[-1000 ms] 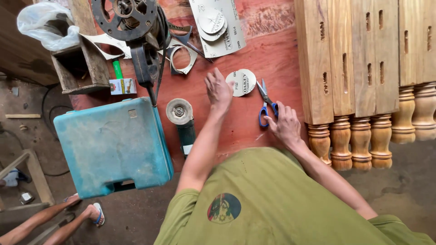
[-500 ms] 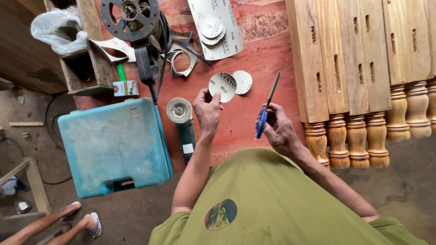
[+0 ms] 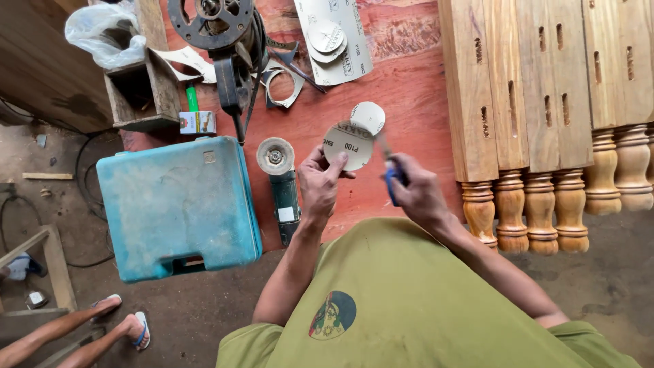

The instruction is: The person uses blue-handled scissors to cut circular sandpaper discs from a larger sheet. They trim the edges of the discs and place the cut pieces on the workbench.

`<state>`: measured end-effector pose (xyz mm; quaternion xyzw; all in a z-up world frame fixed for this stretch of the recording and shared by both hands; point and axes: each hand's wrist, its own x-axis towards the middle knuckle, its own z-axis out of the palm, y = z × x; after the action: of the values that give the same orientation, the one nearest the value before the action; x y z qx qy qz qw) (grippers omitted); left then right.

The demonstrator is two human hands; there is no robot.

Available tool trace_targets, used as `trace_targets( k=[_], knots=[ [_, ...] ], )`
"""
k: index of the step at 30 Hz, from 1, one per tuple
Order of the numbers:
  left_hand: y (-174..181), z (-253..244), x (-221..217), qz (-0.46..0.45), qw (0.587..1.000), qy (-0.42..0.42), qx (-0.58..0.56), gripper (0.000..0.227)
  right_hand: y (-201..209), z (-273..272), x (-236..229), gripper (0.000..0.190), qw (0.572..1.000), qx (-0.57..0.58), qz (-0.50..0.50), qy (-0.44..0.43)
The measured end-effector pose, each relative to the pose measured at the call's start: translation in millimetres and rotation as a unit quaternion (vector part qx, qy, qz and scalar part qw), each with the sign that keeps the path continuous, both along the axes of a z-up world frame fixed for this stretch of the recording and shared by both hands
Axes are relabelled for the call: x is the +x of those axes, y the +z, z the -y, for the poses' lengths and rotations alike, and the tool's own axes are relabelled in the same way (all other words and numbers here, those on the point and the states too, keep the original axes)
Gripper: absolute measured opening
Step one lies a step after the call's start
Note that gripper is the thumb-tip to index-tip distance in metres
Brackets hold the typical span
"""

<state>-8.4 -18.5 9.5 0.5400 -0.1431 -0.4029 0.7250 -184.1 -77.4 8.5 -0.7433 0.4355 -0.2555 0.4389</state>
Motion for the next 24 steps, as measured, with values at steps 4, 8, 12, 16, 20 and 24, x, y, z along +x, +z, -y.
trace_targets(
  k=[4,8,12,16,20,24],
  knots=[
    [-22,-9,2,-0.028,0.999,0.038,0.008,0.018,13,-2,-23,0.038,0.987,0.103,0.121,-0.018],
    [-12,-4,-7,-0.06,0.998,0.034,0.007,0.02,36,-11,-19,0.056,0.916,0.324,0.219,0.093],
    [-6,-1,-10,-0.065,0.996,0.058,0.013,0.021,24,-18,-18,0.062,0.874,0.387,0.212,0.205],
    [-6,0,-14,-0.083,0.993,0.081,0.026,0.017,20,-20,-15,0.06,0.868,0.39,0.226,0.21],
    [-6,1,-15,-0.085,0.992,0.09,0.03,0.019,24,-20,-14,0.06,0.863,0.4,0.231,0.204],
    [3,-1,-16,-0.068,0.993,0.088,0.029,0.018,24,-20,-14,0.058,0.854,0.416,0.232,0.21]
  ],
)
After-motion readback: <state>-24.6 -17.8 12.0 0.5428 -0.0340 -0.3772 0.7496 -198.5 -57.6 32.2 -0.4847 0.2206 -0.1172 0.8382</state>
